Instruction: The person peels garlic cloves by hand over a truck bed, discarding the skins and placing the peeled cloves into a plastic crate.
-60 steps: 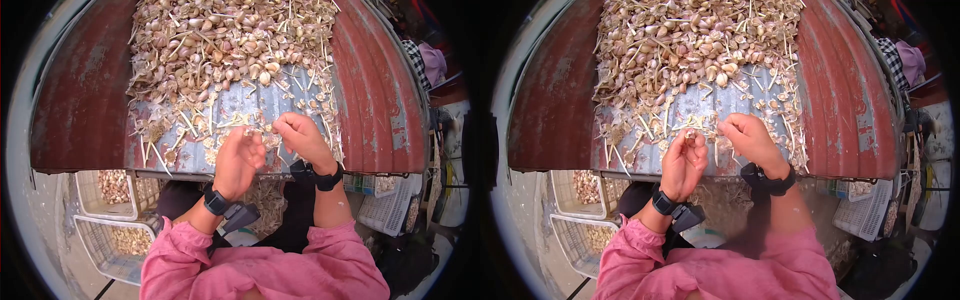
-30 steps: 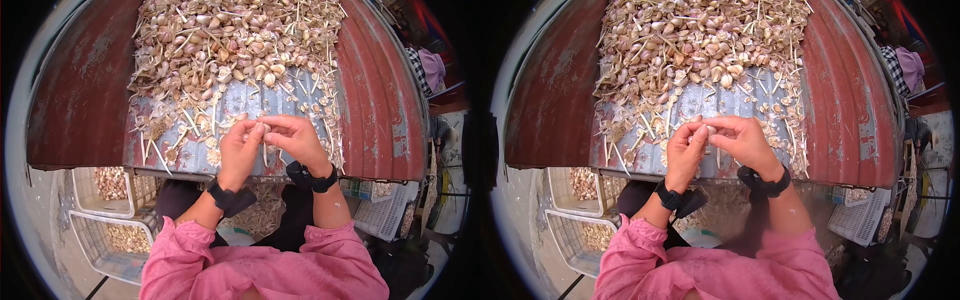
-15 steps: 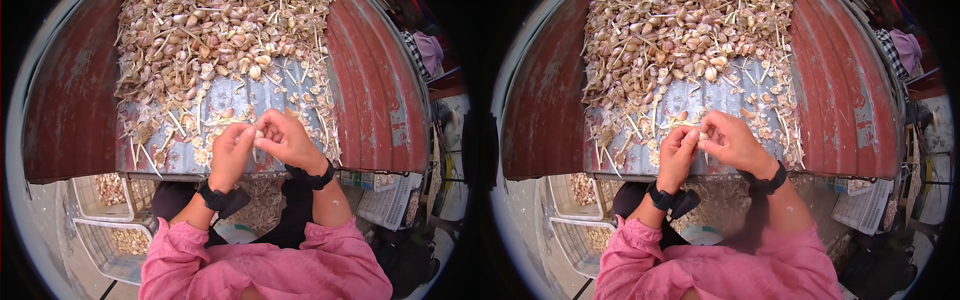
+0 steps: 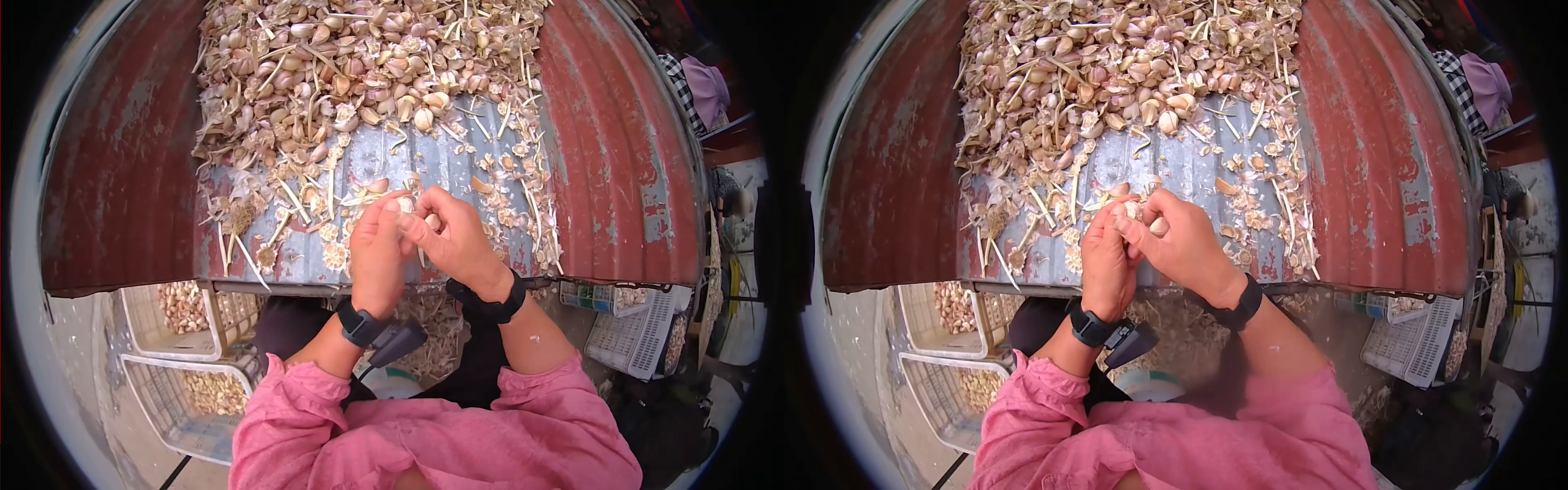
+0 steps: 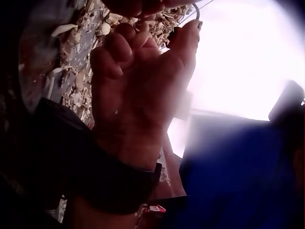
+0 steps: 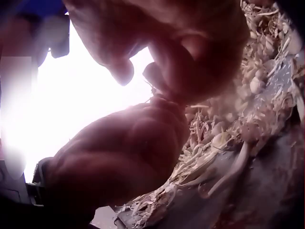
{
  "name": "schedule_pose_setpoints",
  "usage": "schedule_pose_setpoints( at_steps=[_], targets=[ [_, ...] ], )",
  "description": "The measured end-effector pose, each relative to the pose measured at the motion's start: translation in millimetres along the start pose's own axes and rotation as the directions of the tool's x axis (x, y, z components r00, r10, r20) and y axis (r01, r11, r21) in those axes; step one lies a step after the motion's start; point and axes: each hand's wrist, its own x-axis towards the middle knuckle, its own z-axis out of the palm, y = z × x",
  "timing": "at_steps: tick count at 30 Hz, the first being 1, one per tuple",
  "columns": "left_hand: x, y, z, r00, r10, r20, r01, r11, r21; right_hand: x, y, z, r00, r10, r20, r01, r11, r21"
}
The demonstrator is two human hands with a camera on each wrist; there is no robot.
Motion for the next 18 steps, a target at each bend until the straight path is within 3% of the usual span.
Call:
schedule_pose_setpoints(
  at_steps=[1, 3, 5, 7, 8, 9, 10, 11, 12, 13, 14, 16, 17, 18],
  targets=[
    [-1.3, -1.9, -1.2, 1.000, -0.005, -0.001, 0.005, 1.000, 0.001, 1.2, 3.7, 4.2, 1.000, 0.005, -0.001, -0.005, 1.000, 0.001],
    [-2.7, -3.8, -2.4, 0.997, 0.038, 0.070, -0.039, 0.999, 0.009, 4.4, 12.7, 8.7, 0.970, -0.210, -0.120, 0.171, 0.946, -0.275],
    [-2.8, 1.1, -3.1, 0.995, 0.030, 0.099, -0.033, 0.999, 0.021, 2.6, 5.8, 8.6, 0.963, -0.231, -0.141, 0.193, 0.951, -0.243],
    [-5.4, 7.2, -1.7, 0.985, -0.106, 0.134, 0.113, 0.993, -0.045, 0.9, -3.9, 6.2, 0.979, -0.135, -0.155, 0.116, 0.985, -0.126],
    [-4.9, 10.5, -0.5, 0.986, -0.104, 0.134, 0.111, 0.993, -0.045, 2.3, 0.9, 2.6, 0.978, -0.137, -0.154, 0.118, 0.985, -0.126],
    [-4.3, 13.3, 0.9, 0.969, -0.191, 0.154, 0.211, 0.969, -0.126, 3.7, 10.1, -4.7, 0.990, 0.140, -0.011, -0.123, 0.904, 0.409],
    [-4.0, 14.4, 1.9, 0.944, -0.275, 0.182, 0.310, 0.929, -0.204, 5.1, 16.1, -12.2, 0.922, 0.296, 0.249, -0.373, 0.510, 0.775],
    [-3.8, 14.4, 1.7, 0.944, -0.275, 0.183, 0.310, 0.929, -0.204, 7.2, 17.4, -17.3, 0.923, 0.296, 0.248, -0.372, 0.512, 0.775],
    [-3.3, 14.3, 1.0, 0.930, -0.297, 0.216, 0.351, 0.894, -0.280, 10.0, 18.2, -21.6, 0.959, 0.280, 0.055, -0.267, 0.815, 0.513],
    [-2.7, 14.0, 0.1, 0.916, -0.314, 0.250, 0.389, 0.851, -0.354, 12.3, 19.0, -26.1, 0.977, 0.181, -0.115, -0.164, 0.976, 0.145],
    [-1.6, 13.8, -3.2, 0.917, -0.310, 0.250, 0.385, 0.851, -0.356, 13.1, 21.5, -32.5, 0.978, 0.179, -0.111, -0.162, 0.976, 0.144],
    [0.5, 14.0, -10.8, 0.865, -0.279, 0.416, 0.449, 0.802, -0.395, 13.7, 24.6, -42.2, 0.962, 0.106, -0.253, -0.120, 0.992, -0.039],
    [0.0, 14.5, -11.1, 0.866, -0.278, 0.415, 0.447, 0.802, -0.396, 12.9, 23.5, -44.1, 0.962, 0.106, -0.251, -0.120, 0.992, -0.039],
    [-1.6, 16.2, -11.2, 0.869, -0.287, 0.403, 0.446, 0.807, -0.386, 12.1, 16.4, -44.9, 0.955, 0.237, -0.179, -0.198, 0.958, 0.207]
  ],
)
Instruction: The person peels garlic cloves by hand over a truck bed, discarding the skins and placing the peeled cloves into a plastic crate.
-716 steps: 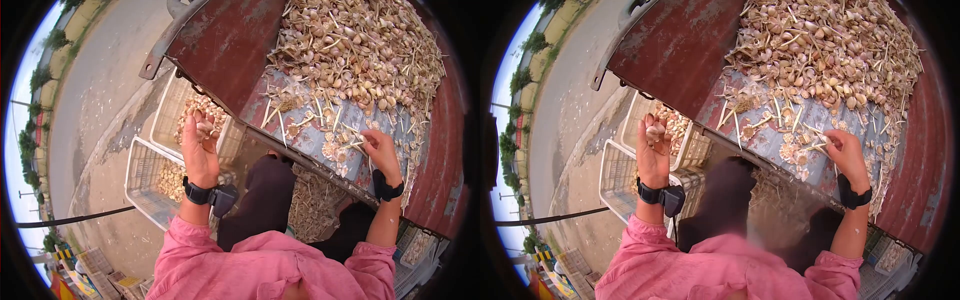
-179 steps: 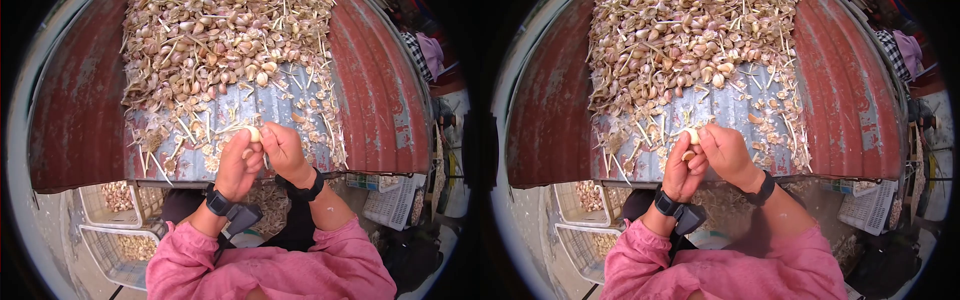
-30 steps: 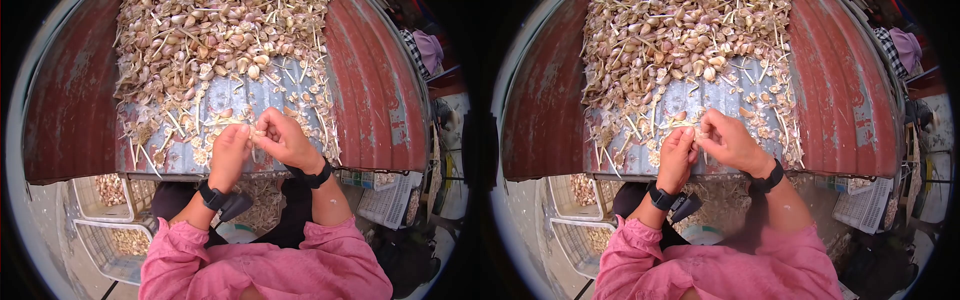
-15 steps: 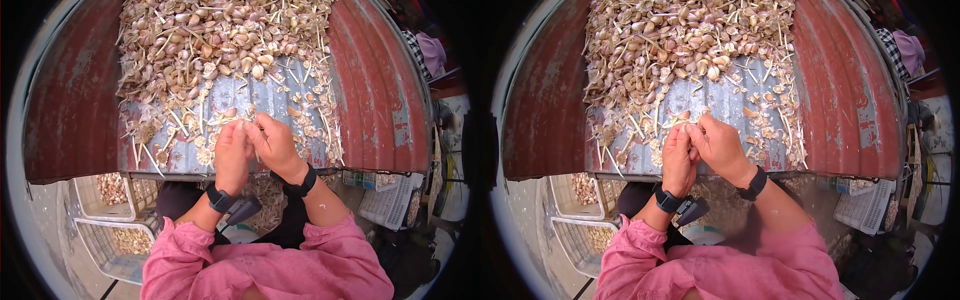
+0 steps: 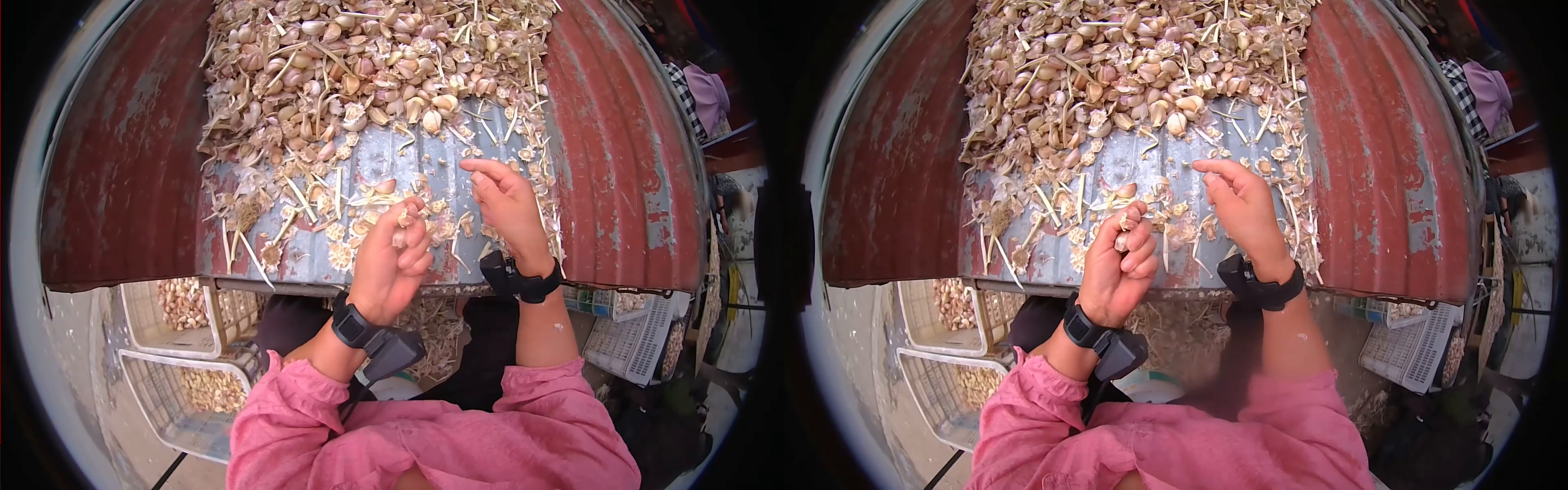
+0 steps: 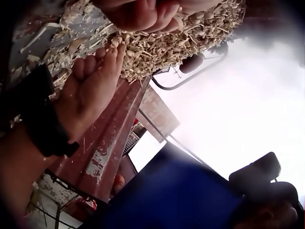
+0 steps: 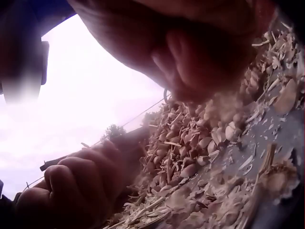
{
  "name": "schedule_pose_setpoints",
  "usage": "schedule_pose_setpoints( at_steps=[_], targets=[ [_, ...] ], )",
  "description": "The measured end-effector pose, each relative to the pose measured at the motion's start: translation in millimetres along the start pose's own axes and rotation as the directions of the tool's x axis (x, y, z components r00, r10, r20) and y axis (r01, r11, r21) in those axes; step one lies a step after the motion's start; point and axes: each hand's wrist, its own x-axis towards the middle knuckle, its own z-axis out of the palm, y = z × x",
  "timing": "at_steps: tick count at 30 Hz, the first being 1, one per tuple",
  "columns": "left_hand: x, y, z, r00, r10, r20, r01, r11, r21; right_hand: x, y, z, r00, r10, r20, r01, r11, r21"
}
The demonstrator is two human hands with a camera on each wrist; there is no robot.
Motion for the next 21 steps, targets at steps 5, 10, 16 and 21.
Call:
schedule_pose_setpoints(
  at_steps=[5, 10, 16, 21],
  targets=[
    [-3.3, -14.1, 9.5, 0.957, 0.106, -0.270, -0.093, 0.994, 0.060, -20.2, -13.2, 41.7, 0.941, -0.337, 0.028, 0.336, 0.924, -0.181],
    [-7.8, 4.3, -7.9, 0.942, 0.160, -0.296, -0.157, 0.987, 0.036, -1.5, -23.7, 53.2, 0.879, -0.413, 0.237, 0.473, 0.811, -0.344],
    [-7.8, 16.6, -7.5, 0.851, 0.363, -0.378, -0.256, 0.917, 0.305, 60.0, 5.9, 70.8, 0.787, -0.199, 0.584, 0.590, 0.521, -0.617],
    [-10.9, 19.5, -4.0, 0.847, 0.361, -0.390, -0.254, 0.920, 0.300, 45.8, -9.3, 43.0, 0.826, 0.284, 0.488, -0.303, 0.952, -0.041]
  ],
)
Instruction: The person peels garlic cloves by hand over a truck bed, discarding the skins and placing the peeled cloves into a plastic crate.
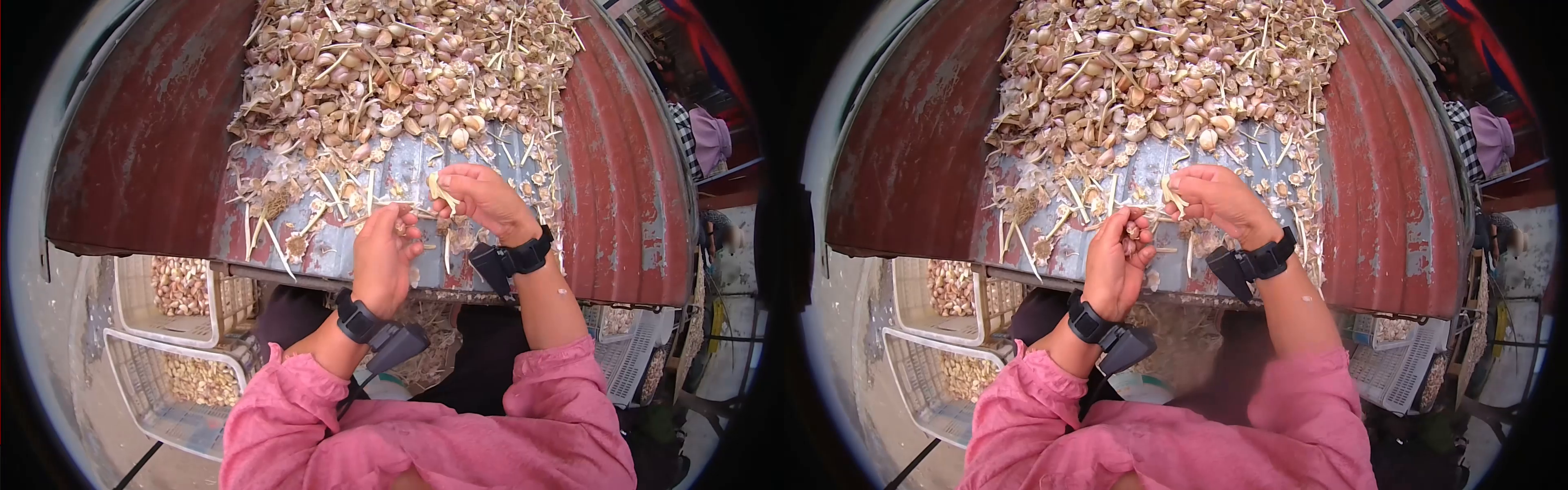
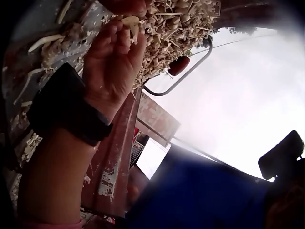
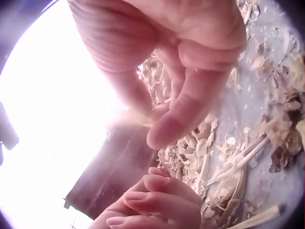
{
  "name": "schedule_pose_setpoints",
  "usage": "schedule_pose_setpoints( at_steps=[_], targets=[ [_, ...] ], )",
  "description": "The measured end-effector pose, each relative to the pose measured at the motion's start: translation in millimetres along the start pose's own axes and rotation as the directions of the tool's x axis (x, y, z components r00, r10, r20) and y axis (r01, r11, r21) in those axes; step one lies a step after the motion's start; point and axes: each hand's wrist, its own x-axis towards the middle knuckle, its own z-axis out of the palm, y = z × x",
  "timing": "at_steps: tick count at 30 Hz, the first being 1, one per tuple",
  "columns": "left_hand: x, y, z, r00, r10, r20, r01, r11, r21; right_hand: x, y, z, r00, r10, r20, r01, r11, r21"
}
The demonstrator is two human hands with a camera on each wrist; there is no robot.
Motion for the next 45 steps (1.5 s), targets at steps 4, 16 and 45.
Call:
schedule_pose_setpoints(
  at_steps=[4, 16, 45],
  targets=[
    [-4.3, -1.3, 5.5, 0.999, -0.049, -0.015, 0.050, 0.997, 0.065, -32.3, -0.4, -4.4, 0.993, -0.102, 0.061, 0.060, 0.873, 0.484],
    [-0.4, -9.4, -1.0, 0.998, -0.035, 0.045, 0.033, 0.999, 0.038, -40.0, -17.2, 0.6, 0.831, -0.358, -0.425, 0.263, 0.927, -0.267],
    [-1.3, -1.8, 1.7, 0.993, -0.065, 0.095, 0.058, 0.996, 0.074, -25.4, -6.3, -3.0, 0.986, -0.152, 0.068, 0.098, 0.858, 0.504]
  ],
)
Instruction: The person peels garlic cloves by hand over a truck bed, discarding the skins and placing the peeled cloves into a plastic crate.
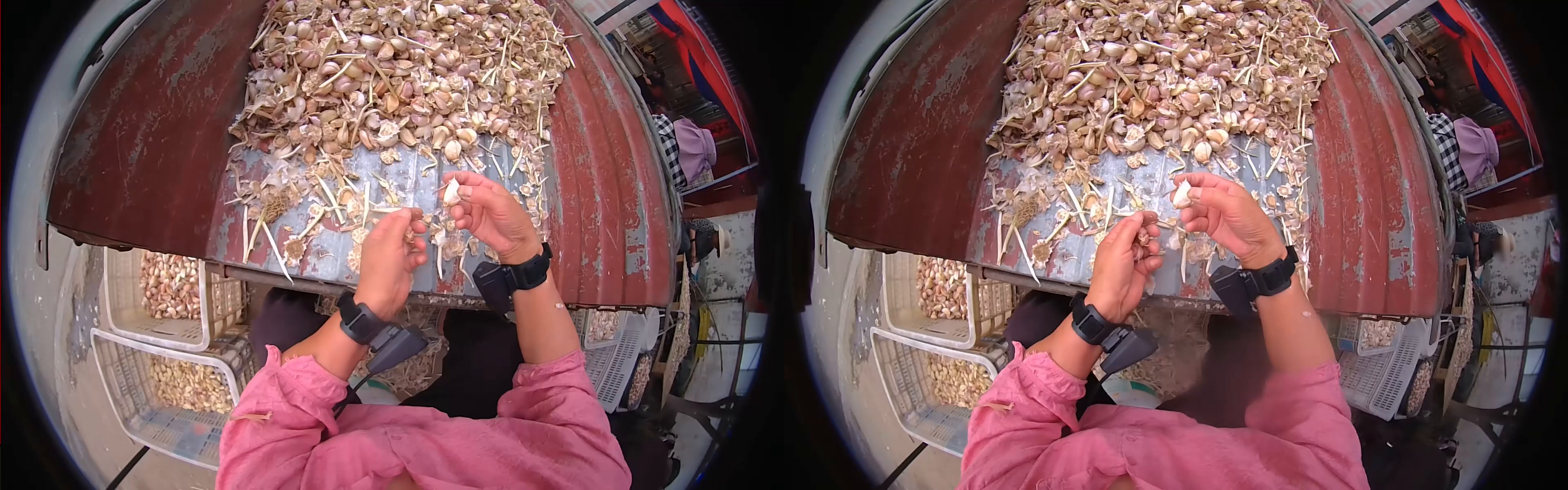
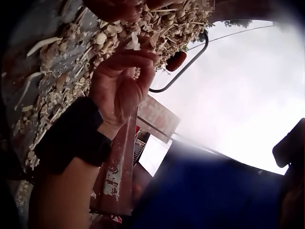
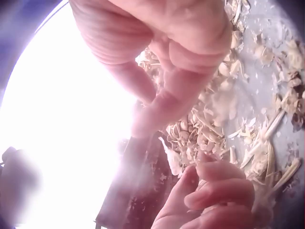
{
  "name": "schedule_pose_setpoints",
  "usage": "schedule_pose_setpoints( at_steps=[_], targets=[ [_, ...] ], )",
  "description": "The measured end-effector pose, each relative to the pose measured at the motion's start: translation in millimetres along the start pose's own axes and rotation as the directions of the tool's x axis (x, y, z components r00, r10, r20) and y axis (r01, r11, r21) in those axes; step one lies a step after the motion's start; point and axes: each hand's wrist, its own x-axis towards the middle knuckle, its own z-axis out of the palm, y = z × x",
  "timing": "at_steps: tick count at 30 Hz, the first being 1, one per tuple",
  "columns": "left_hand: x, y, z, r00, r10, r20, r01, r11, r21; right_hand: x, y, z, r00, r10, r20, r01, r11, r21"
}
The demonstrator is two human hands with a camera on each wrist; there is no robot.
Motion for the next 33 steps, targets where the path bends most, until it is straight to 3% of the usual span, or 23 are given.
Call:
schedule_pose_setpoints(
  at_steps=[3, 6, 8, 13, 15, 16, 18, 19, 20, 21, 23, 25, 27, 29, 30, 32, 33],
  targets=[
    [-1.7, -3.1, 5.7, 0.991, -0.014, 0.131, 0.009, 0.999, 0.040, -10.6, 4.1, -6.5, 0.997, -0.023, 0.072, 0.014, 0.992, 0.123],
    [-2.0, -4.0, 10.1, 0.982, 0.004, 0.191, -0.013, 0.999, 0.043, -18.1, 3.8, -3.2, 0.979, -0.105, 0.174, 0.099, 0.994, 0.042],
    [-1.6, -3.6, 10.8, 0.973, 0.012, 0.231, -0.021, 0.999, 0.038, -20.8, 5.6, 3.7, 0.974, -0.158, 0.163, 0.161, 0.987, -0.007],
    [6.4, -7.5, 1.9, 0.994, 0.042, 0.105, -0.041, 0.999, -0.016, -19.9, 3.1, 14.3, 0.956, -0.260, 0.137, 0.287, 0.928, -0.237],
    [7.4, -6.6, 0.2, 0.997, 0.055, 0.055, -0.054, 0.998, -0.027, -10.1, -5.9, 22.9, 0.978, -0.177, -0.113, 0.102, 0.869, -0.484],
    [7.7, -7.0, -0.6, 0.998, 0.060, 0.014, -0.060, 0.997, -0.049, 0.6, -5.2, 32.8, 0.952, -0.249, -0.176, 0.118, 0.834, -0.539],
    [9.6, -7.9, -0.3, 0.996, 0.071, -0.054, -0.077, 0.991, -0.109, 3.8, 0.0, 81.0, 0.966, -0.258, -0.015, 0.206, 0.803, -0.560],
    [11.9, -6.9, -3.3, 0.996, 0.076, -0.055, -0.082, 0.991, -0.110, -9.8, -0.8, 126.5, 0.962, -0.158, 0.222, 0.259, 0.780, -0.570],
    [14.7, -5.1, -8.0, 0.998, 0.039, -0.053, -0.042, 0.997, -0.062, -20.6, -0.3, 158.3, 0.897, -0.046, 0.441, 0.316, 0.762, -0.565],
    [15.9, -3.3, -11.0, 0.999, -0.002, -0.053, 0.001, 1.000, -0.013, -14.6, -0.1, 160.9, 0.896, -0.048, 0.442, 0.318, 0.763, -0.563],
    [8.5, -1.4, -11.6, 0.998, 0.055, -0.030, -0.057, 0.995, -0.077, 9.6, -5.3, 159.4, 0.833, -0.255, 0.492, 0.549, 0.495, -0.673],
    [8.5, 1.9, -8.4, 0.973, 0.173, -0.151, -0.184, 0.981, -0.058, 62.7, -11.7, 115.9, 0.908, -0.393, 0.144, 0.305, 0.385, -0.871],
    [9.5, 1.6, -8.2, 0.971, 0.183, -0.153, -0.199, 0.976, -0.092, 107.4, -11.2, 73.2, 0.920, -0.387, 0.058, 0.123, 0.144, -0.982],
    [12.6, 2.9, -6.9, 0.969, 0.196, -0.150, -0.215, 0.969, -0.121, 137.4, 13.5, 51.2, 0.835, -0.531, 0.143, 0.118, -0.080, -0.990],
    [12.7, 2.5, -5.9, 0.972, 0.182, -0.147, -0.201, 0.971, -0.130, 140.3, 19.3, 47.1, 0.837, -0.528, 0.144, 0.121, -0.079, -0.990],
    [11.7, 4.7, -4.9, 0.974, 0.161, -0.159, -0.183, 0.974, -0.136, 142.6, 24.3, 35.5, 0.893, -0.356, 0.276, 0.199, -0.237, -0.951],
    [10.5, 6.5, -4.8, 0.973, 0.165, -0.164, -0.188, 0.972, -0.138, 131.6, 19.9, 33.8, 0.898, -0.324, 0.299, 0.244, -0.198, -0.949]
  ],
)
